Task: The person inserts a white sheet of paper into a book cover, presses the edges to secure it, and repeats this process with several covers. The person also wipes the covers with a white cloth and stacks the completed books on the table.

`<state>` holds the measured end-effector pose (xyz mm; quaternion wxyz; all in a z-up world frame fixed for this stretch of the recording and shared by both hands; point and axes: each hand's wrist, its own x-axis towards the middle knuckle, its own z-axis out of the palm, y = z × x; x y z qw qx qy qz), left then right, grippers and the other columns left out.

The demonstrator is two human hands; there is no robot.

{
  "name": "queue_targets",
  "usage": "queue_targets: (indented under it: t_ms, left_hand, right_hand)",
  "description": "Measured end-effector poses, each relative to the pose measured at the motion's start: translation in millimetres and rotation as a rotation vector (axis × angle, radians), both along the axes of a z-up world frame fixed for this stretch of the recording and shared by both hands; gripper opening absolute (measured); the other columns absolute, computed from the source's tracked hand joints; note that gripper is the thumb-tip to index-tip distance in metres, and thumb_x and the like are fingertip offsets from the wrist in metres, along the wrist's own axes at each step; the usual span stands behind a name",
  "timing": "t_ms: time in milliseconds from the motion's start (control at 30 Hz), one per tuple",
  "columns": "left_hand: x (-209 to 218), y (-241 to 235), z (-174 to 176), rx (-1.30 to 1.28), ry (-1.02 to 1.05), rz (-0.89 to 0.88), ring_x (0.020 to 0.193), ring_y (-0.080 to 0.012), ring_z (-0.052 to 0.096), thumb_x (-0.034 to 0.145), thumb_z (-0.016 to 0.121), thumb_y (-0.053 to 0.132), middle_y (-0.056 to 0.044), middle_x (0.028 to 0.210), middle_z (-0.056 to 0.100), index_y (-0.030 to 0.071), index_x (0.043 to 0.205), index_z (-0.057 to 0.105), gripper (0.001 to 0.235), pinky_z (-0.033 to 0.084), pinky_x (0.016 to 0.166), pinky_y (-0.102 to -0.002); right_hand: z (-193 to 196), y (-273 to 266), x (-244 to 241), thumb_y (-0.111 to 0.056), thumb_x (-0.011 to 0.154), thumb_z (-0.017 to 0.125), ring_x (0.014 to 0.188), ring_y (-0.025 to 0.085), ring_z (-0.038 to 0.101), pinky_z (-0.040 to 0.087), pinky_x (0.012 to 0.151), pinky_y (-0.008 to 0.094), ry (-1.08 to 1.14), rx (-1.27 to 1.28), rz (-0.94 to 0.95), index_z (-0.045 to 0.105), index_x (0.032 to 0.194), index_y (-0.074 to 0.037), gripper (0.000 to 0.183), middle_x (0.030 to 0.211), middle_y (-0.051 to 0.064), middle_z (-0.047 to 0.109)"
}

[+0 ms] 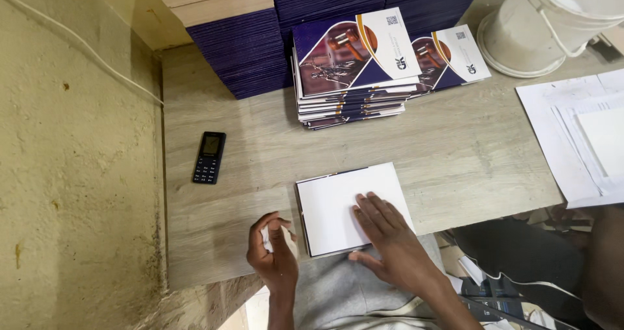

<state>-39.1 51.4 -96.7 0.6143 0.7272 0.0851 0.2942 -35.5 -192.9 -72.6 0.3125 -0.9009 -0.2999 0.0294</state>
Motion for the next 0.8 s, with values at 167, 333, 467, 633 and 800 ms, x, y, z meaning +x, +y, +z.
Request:
queue_targets:
  t_ms: [167, 333, 467, 633, 800]
  left_hand:
    - [5.5, 24.8, -22.0, 0.125, 0.188, 0.138, 0.064, -0.0163, 0.072, 0.108, 0.062, 0.026, -0.007, 0.085, 0.078, 0.007, 0.111, 0.077, 0.024, 0.059, 0.061, -0.031]
    - [5.8, 23.9, -39.8, 0.369, 0.100, 0.127, 0.083, -0.0145, 0.077, 0.104, 0.068, 0.027, -0.002, 0.097, 0.082, 0.010, 0.110, 0.079, 0.022, 0.059, 0.068, -0.029]
    - [6.1, 22.6, -39.8, 0.440, 0.065, 0.139, 0.083, -0.0137, 0.075, 0.105, 0.068, 0.023, -0.001, 0.099, 0.082, 0.010, 0.110, 0.079, 0.017, 0.058, 0.070, -0.028]
    - [8.0, 22.5, -39.2, 0.452, 0.052, 0.134, 0.088, -0.0160, 0.079, 0.103, 0.069, 0.022, -0.003, 0.100, 0.082, 0.009, 0.111, 0.079, 0.018, 0.062, 0.069, -0.028]
    - [5.5, 22.1, -41.4, 0.447, 0.107, 0.159, 0.090, -0.0119, 0.079, 0.103, 0.070, 0.026, 0.001, 0.102, 0.082, 0.013, 0.112, 0.079, 0.018, 0.055, 0.055, -0.025]
  right_hand:
    - [-16.0, -20.4, -32.2, 0.001, 0.088, 0.061, 0.164, 0.034, 0.033, 0.030, 0.131, 0.049, -0.359, -0.261, -0.080, 0.045, 0.160, -0.009, 0.075, 0.173, 0.011, 0.041]
    - [-23.8, -106.4, -13.7, -0.003, 0.068, 0.075, 0.150, 0.025, 0.056, 0.044, 0.119, 0.050, -0.398, -0.210, -0.244, 0.059, 0.151, -0.030, 0.089, 0.159, -0.006, 0.061]
    - [38.1, -163.6, 42.8, 0.004, 0.096, 0.082, 0.139, 0.044, 0.072, 0.055, 0.117, 0.059, -0.624, -0.156, -0.495, 0.077, 0.134, -0.008, 0.041, 0.147, 0.017, 0.076]
    - [-6.1, -205.9, 150.1, 0.028, 0.109, 0.074, 0.134, 0.047, 0.067, 0.050, 0.124, 0.055, -0.899, -0.041, -0.668, 0.084, 0.135, 0.010, 0.034, 0.136, 0.028, 0.078]
    - [-45.6, -195.4, 246.7, 0.026, 0.091, 0.060, 0.134, 0.058, 0.059, 0.052, 0.115, 0.065, -0.868, -0.052, -0.660, 0.081, 0.135, 0.012, 0.051, 0.138, 0.035, 0.074]
